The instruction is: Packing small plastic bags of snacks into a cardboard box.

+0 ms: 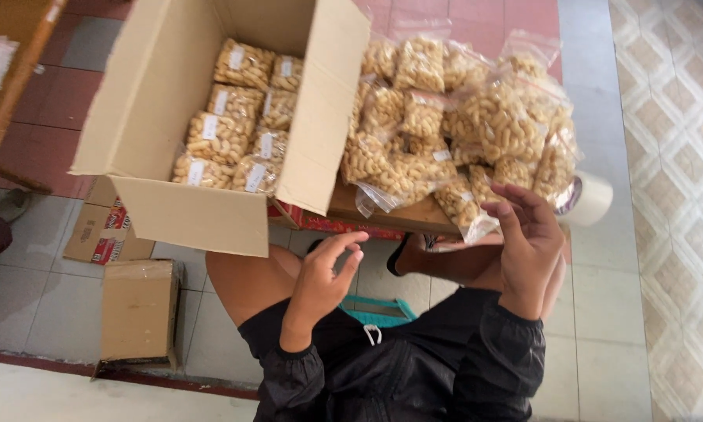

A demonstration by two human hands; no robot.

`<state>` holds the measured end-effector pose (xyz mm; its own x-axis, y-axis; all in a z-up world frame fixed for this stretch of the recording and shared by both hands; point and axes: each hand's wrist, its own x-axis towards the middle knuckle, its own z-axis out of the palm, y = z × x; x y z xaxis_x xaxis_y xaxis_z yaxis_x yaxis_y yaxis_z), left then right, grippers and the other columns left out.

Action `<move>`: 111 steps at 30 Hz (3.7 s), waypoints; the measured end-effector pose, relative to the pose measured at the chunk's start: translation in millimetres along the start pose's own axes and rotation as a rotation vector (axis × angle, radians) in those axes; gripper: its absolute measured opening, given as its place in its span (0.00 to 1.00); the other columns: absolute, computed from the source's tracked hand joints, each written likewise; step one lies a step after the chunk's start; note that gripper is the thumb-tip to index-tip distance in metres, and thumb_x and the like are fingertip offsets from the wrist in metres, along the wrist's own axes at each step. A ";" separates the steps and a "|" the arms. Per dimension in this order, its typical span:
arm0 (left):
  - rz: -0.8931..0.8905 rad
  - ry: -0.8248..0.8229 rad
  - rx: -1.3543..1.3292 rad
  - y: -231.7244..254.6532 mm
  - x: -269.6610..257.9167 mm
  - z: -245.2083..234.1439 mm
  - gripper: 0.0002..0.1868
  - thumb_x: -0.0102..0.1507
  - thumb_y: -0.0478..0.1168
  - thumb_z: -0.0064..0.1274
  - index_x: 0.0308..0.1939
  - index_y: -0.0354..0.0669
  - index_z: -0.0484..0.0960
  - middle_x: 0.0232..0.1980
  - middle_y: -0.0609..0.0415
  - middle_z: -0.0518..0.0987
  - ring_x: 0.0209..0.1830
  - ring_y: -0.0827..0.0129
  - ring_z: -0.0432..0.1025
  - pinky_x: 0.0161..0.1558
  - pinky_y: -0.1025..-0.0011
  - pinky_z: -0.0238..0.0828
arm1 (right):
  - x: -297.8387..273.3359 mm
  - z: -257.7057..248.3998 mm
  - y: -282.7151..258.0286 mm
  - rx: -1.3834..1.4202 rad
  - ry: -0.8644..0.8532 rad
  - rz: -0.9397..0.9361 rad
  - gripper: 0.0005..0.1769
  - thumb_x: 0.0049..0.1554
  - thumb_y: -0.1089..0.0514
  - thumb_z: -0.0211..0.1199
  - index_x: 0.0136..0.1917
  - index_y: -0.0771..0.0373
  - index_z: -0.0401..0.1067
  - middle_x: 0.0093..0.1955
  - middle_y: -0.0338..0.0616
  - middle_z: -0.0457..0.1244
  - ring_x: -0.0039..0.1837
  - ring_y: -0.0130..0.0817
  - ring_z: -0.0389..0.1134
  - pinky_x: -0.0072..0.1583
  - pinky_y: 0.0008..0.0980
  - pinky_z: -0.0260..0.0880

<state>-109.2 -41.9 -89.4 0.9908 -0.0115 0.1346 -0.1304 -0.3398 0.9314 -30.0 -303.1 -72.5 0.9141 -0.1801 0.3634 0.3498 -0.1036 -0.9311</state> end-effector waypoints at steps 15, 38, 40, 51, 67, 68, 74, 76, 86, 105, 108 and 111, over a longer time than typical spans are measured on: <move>0.016 -0.024 0.003 -8.0 8.9 4.8 0.16 0.66 0.34 0.48 0.57 0.43 0.79 0.44 0.42 0.82 0.49 0.50 0.76 0.53 0.52 0.71 | 2.0 -7.3 -6.1 -0.057 0.010 0.026 0.13 0.63 0.67 0.57 0.60 0.75 0.66 0.55 0.62 0.65 0.50 0.46 0.69 0.55 0.41 0.70; 0.026 -0.034 -0.044 -3.2 1.7 -1.3 0.15 0.66 0.35 0.48 0.57 0.45 0.80 0.46 0.46 0.82 0.49 0.58 0.76 0.54 0.60 0.72 | -5.1 3.1 -11.1 -0.056 -0.052 0.015 0.13 0.62 0.67 0.59 0.59 0.74 0.68 0.54 0.58 0.66 0.50 0.42 0.70 0.56 0.39 0.70; 0.021 -0.053 -0.045 -1.0 4.1 -1.0 0.15 0.66 0.35 0.48 0.56 0.45 0.80 0.45 0.47 0.82 0.49 0.58 0.76 0.54 0.60 0.73 | -4.9 6.8 -9.1 -0.051 -0.038 0.024 0.13 0.61 0.67 0.59 0.59 0.74 0.68 0.54 0.59 0.66 0.50 0.42 0.70 0.56 0.39 0.70; 0.003 -0.180 -0.065 -18.3 24.8 18.2 0.14 0.67 0.40 0.43 0.54 0.43 0.78 0.53 0.55 0.81 0.49 0.69 0.75 0.51 0.69 0.73 | 1.5 20.6 -8.7 -0.247 -0.055 0.309 0.10 0.60 0.63 0.59 0.55 0.66 0.71 0.56 0.46 0.69 0.53 0.29 0.71 0.56 0.24 0.71; -0.004 -0.100 -0.145 -21.4 48.7 38.2 0.11 0.67 0.38 0.43 0.49 0.43 0.80 0.49 0.56 0.83 0.45 0.70 0.77 0.48 0.74 0.75 | -1.6 25.0 42.2 -0.401 -0.115 0.285 0.10 0.58 0.58 0.61 0.54 0.58 0.75 0.54 0.37 0.71 0.51 0.24 0.72 0.54 0.22 0.68; -0.007 -0.095 -0.153 -22.5 49.1 39.4 0.11 0.67 0.38 0.44 0.49 0.42 0.80 0.49 0.56 0.83 0.44 0.70 0.78 0.48 0.74 0.76 | -2.0 26.2 42.4 -0.419 -0.128 0.263 0.10 0.58 0.58 0.61 0.54 0.59 0.75 0.53 0.36 0.71 0.51 0.25 0.72 0.54 0.23 0.69; -0.036 -0.087 -0.189 -23.2 52.8 42.9 0.11 0.67 0.38 0.44 0.48 0.42 0.80 0.49 0.55 0.83 0.44 0.70 0.78 0.49 0.74 0.75 | -1.6 31.6 41.9 -0.457 -0.159 0.214 0.10 0.58 0.59 0.61 0.53 0.61 0.74 0.54 0.39 0.70 0.51 0.28 0.72 0.55 0.26 0.70; -0.034 -0.082 -0.192 -23.7 54.9 43.4 0.11 0.67 0.39 0.44 0.48 0.42 0.80 0.48 0.55 0.83 0.44 0.70 0.78 0.49 0.73 0.75 | -0.5 32.3 44.1 -0.453 -0.156 0.215 0.10 0.58 0.59 0.61 0.53 0.61 0.74 0.53 0.39 0.70 0.52 0.28 0.72 0.56 0.26 0.70; 0.058 0.155 -0.055 -35.7 58.0 49.1 0.11 0.66 0.33 0.43 0.51 0.40 0.77 0.48 0.53 0.78 0.43 0.68 0.74 0.48 0.72 0.73 | -2.1 40.0 47.4 -0.491 -0.210 0.243 0.11 0.58 0.56 0.61 0.54 0.58 0.74 0.53 0.36 0.70 0.49 0.26 0.72 0.47 0.23 0.67; 0.233 0.317 0.238 -53.8 98.7 62.2 0.03 0.68 0.36 0.49 0.43 0.46 0.77 0.42 0.56 0.79 0.44 0.61 0.77 0.54 0.61 0.68 | -6.8 38.0 61.0 -0.443 -0.191 0.157 0.15 0.54 0.60 0.68 0.55 0.59 0.77 0.46 0.47 0.70 0.46 0.43 0.73 0.48 0.36 0.74; 0.208 0.307 0.147 -45.1 108.9 66.8 0.03 0.68 0.34 0.48 0.43 0.42 0.77 0.40 0.49 0.82 0.42 0.54 0.78 0.48 0.58 0.73 | -9.4 45.1 76.0 -0.388 -0.209 0.199 0.16 0.53 0.64 0.68 0.56 0.65 0.75 0.50 0.54 0.69 0.47 0.50 0.73 0.49 0.39 0.75; 0.193 0.295 0.139 -37.3 117.0 69.9 0.03 0.67 0.36 0.48 0.42 0.43 0.77 0.40 0.48 0.83 0.43 0.53 0.79 0.46 0.58 0.74 | -23.4 57.8 99.4 -0.195 -0.175 0.277 0.24 0.52 0.68 0.67 0.63 0.70 0.68 0.58 0.58 0.63 0.50 0.48 0.72 0.53 0.40 0.75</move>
<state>14.1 -96.3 -132.0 0.8931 0.1769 0.4136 -0.2874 -0.4829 0.8272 -4.7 -252.6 -175.5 0.9956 -0.0593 0.0724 0.0545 -0.2621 -0.9635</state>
